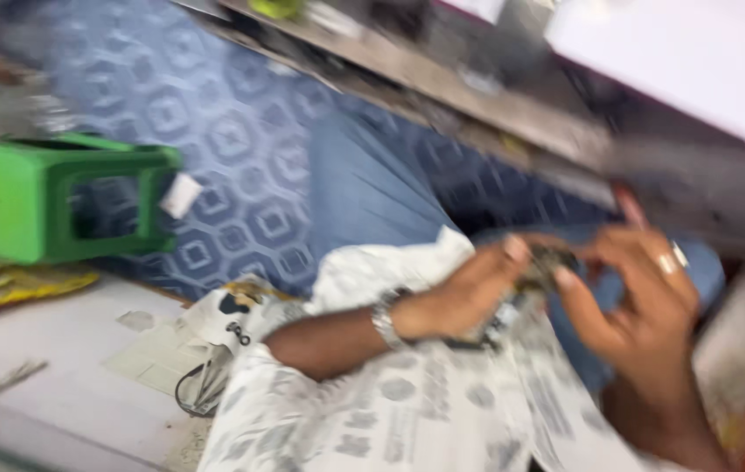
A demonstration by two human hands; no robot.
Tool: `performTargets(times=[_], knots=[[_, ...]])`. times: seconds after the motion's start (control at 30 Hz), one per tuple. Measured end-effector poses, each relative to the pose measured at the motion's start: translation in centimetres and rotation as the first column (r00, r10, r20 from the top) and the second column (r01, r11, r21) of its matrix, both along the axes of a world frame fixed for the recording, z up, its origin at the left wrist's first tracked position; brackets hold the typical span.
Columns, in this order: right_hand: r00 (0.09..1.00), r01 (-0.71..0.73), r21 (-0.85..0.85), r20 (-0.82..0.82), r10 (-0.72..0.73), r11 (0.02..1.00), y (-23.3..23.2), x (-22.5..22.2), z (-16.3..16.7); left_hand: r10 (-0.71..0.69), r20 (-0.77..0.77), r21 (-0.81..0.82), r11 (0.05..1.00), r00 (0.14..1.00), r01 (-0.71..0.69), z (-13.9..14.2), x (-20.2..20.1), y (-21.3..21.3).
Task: The person sits on the floor of a phone repair shop and works on a disassembled smartphone, prying at the open chassis, lifting out the battery, handling the exposed motherboard and small internal components, and pressing parts back into the phone body by hand.
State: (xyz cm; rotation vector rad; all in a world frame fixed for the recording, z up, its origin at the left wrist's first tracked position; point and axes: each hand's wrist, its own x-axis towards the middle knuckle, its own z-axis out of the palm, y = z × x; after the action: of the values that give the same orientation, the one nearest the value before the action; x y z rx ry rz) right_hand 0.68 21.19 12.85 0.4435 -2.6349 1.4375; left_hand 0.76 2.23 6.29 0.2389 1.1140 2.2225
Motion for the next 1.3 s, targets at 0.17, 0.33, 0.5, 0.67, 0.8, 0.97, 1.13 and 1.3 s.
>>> performTargets(times=[0.17,0.33,0.5,0.67,0.8,0.97,1.13,1.3], knots=[[0.987,-0.043,-0.122,0.150,0.061,0.992,-0.2,-0.6,-1.7,0.026,0.017,-0.035,0.999,1.000,-0.025,-0.2,0.4,-1.8],[0.942,-0.044,-0.167,0.321,0.097,0.985,1.2,-1.1,-2.9,0.024,0.060,-0.082,0.996,0.998,-0.019,0.2,0.1,-2.9],[0.942,-0.048,-0.132,0.324,0.089,0.990,0.5,-1.7,-2.6,0.037,0.040,-0.031,0.999,0.999,-0.036,0.5,-0.2,-3.3],[0.961,-0.123,0.101,0.259,0.093,0.987,0.4,-2.1,-1.8,0.029,0.097,-0.009,1.000,0.995,-0.028,1.1,-0.3,-3.6],[0.964,0.009,-0.010,0.267,-0.006,1.000,0.6,-1.4,-2.9,0.093,-0.100,-0.047,0.994,0.991,-0.098,1.5,0.3,-3.8],[0.950,0.105,-0.436,0.309,0.039,0.894,1.6,-0.6,-5.1,0.141,-0.102,-0.023,0.989,0.985,-0.145,0.2,0.1,-2.4],[0.912,0.235,-0.748,0.391,0.126,0.621,4.3,-0.1,-6.3,0.090,-0.114,-0.075,0.992,0.989,-0.098,-1.8,-0.3,0.5],[0.896,0.290,-0.739,0.434,0.100,0.608,6.8,0.5,-7.1,0.130,-0.094,-0.213,0.966,0.987,-0.148,-1.6,0.4,2.4]])
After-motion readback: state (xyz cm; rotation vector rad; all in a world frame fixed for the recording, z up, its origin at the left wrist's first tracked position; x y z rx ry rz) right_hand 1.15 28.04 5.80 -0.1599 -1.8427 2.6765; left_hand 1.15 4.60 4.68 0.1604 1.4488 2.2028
